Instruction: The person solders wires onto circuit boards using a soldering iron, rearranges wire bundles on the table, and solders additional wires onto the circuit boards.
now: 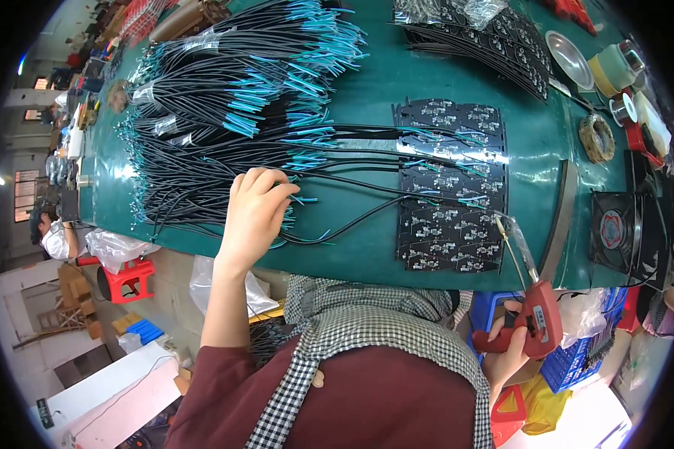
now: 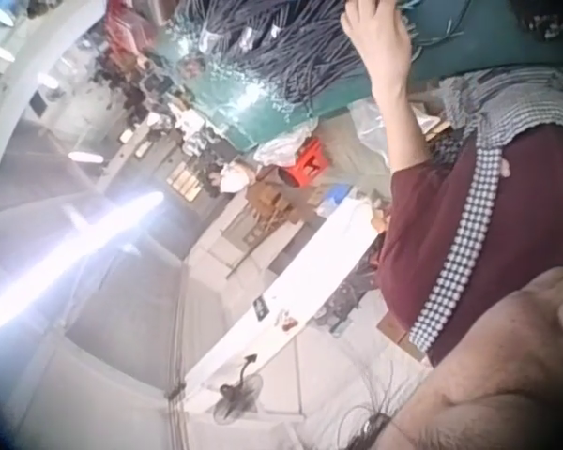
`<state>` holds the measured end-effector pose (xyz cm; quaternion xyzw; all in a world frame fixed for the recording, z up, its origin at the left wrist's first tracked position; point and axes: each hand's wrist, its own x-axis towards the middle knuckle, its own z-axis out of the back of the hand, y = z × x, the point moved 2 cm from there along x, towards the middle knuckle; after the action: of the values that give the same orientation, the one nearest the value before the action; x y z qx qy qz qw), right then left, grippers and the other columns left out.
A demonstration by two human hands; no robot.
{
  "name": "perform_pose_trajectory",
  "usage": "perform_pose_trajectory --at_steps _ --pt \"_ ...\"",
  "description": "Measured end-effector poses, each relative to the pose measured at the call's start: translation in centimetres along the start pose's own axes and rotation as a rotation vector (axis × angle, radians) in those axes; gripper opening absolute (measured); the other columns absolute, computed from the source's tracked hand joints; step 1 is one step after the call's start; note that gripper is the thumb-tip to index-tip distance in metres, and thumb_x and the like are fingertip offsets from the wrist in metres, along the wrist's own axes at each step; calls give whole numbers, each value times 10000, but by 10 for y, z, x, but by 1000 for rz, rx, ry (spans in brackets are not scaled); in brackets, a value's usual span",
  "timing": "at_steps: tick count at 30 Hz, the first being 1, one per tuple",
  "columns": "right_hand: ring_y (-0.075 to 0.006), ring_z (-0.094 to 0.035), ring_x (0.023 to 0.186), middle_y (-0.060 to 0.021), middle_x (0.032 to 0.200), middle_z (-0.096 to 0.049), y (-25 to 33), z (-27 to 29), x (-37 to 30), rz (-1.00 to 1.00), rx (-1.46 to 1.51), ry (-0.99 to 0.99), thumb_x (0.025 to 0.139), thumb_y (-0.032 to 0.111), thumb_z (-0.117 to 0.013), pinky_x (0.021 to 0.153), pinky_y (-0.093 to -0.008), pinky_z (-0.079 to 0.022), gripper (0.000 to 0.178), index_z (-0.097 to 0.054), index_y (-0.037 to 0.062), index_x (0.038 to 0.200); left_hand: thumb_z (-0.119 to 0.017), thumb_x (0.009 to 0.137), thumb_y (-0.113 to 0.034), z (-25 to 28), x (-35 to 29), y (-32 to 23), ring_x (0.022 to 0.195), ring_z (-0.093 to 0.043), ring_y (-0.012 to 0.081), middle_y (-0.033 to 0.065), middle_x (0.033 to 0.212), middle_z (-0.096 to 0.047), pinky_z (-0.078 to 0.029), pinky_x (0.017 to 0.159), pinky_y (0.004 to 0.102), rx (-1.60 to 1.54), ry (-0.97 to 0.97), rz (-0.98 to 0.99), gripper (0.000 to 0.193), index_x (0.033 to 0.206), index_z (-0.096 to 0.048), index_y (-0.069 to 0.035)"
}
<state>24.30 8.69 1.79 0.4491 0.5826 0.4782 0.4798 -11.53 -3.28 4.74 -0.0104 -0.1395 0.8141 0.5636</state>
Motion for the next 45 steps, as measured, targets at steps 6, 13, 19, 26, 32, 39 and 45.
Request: perform_pose_trajectory --at_steps 6,13,19,26,32,39,45 --pt "-154 -505 534 -202 997 -548 1 8 -6 -26 20 45 842 300 -585 451 -236 -404 529 -391 -39 1198 -663 623 -2 -2 6 4 784 -557 203 41 732 -581 -415 713 321 -201 -190 -126 131 745 -641 -44" --pt "-182 -539 577 -225 1068 -544 2 6 -20 -112 129 139 782 286 -679 499 -260 -443 639 -374 -32 1245 -638 614 -68 -30 29 -109 660 -556 160 40 788 -562 -445 502 258 -314 -186 -616 232 845 -640 -44" --pt "-150 -522 575 -207 1005 -573 -7 20 -35 -237 63 189 767 367 -680 495 -256 -456 661 -414 -58 1198 -616 613 -64 -75 21 -112 625 -529 147 36 795 -519 -437 496 250 -338 -83 -537 281 893 -627 -36" --pt "-139 -529 612 -144 1009 -589 -7 11 -25 -378 74 297 781 324 -659 537 -234 -411 579 -451 -25 1194 -622 616 -63 -80 23 -113 617 -525 140 45 793 -504 -435 473 239 -272 -70 -568 259 872 -620 -24" --pt "-135 -522 608 -122 962 -588 -14 10 -23 -338 96 366 783 317 -664 555 -241 -413 545 -470 -32 1154 -611 612 -30 -76 22 -116 639 -542 183 72 806 -519 -462 512 269 -291 -57 -581 279 887 -618 17" --pt "-130 -529 619 -97 886 -584 -11 7 -24 -341 80 332 788 306 -665 564 -245 -417 485 -504 -37 1092 -597 624 -43 -75 24 -117 650 -543 188 82 831 -518 -465 524 273 -277 -32 -604 302 919 -607 17" --pt "-125 -538 643 -72 821 -580 -20 16 -30 -377 15 326 791 271 -672 590 -252 -444 440 -519 -31 1072 -597 622 -50 -75 24 -117 661 -544 190 83 834 -515 -468 529 276 -260 -11 -595 316 931 -602 18"
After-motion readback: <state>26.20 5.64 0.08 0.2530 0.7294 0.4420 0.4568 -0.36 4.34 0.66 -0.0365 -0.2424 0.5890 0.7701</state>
